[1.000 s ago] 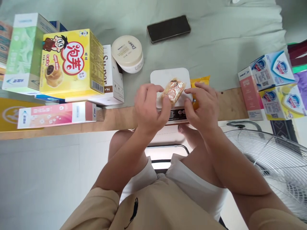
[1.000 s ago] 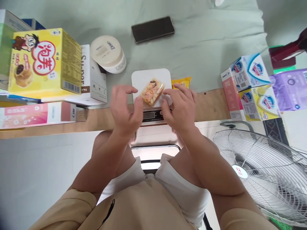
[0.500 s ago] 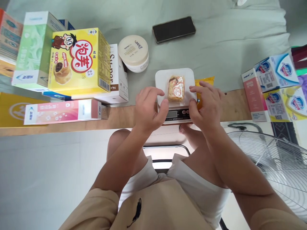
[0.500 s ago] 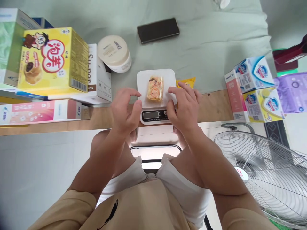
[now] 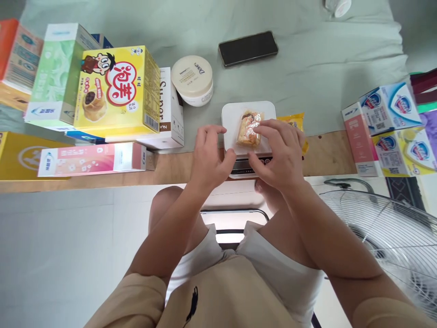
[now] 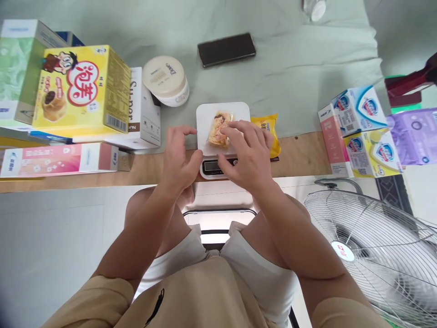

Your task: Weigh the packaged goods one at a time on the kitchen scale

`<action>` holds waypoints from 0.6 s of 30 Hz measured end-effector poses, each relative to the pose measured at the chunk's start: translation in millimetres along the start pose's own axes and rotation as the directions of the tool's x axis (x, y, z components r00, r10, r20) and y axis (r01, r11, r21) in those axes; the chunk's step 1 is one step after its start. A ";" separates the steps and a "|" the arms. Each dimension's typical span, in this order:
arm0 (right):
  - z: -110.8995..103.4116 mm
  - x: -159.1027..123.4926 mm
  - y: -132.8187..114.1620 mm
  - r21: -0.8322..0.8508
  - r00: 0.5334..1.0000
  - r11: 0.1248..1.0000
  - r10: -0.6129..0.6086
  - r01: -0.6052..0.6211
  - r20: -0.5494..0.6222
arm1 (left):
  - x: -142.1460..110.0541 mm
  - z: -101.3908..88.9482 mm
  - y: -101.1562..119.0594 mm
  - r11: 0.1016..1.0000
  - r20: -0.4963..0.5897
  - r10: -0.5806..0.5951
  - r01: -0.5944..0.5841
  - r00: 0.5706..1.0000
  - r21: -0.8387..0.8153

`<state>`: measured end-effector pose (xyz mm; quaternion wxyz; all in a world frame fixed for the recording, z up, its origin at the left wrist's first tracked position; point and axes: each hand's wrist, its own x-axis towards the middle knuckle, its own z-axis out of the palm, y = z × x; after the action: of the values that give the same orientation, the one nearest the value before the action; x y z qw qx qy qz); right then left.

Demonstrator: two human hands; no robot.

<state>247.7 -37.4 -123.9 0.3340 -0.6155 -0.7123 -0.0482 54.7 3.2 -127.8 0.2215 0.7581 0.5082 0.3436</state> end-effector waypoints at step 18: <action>-6.7 -1.0 28.2 0.150 0.989 0.986 0.087 -0.069 -0.120 | 8.5 5.7 -1.1 0.960 0.055 -0.241 0.246 0.969 -0.137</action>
<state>276.2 -34.7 -128.9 0.4239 -0.6128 -0.6666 -0.0220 60.4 11.5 -129.8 0.3253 0.6783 0.5673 0.3351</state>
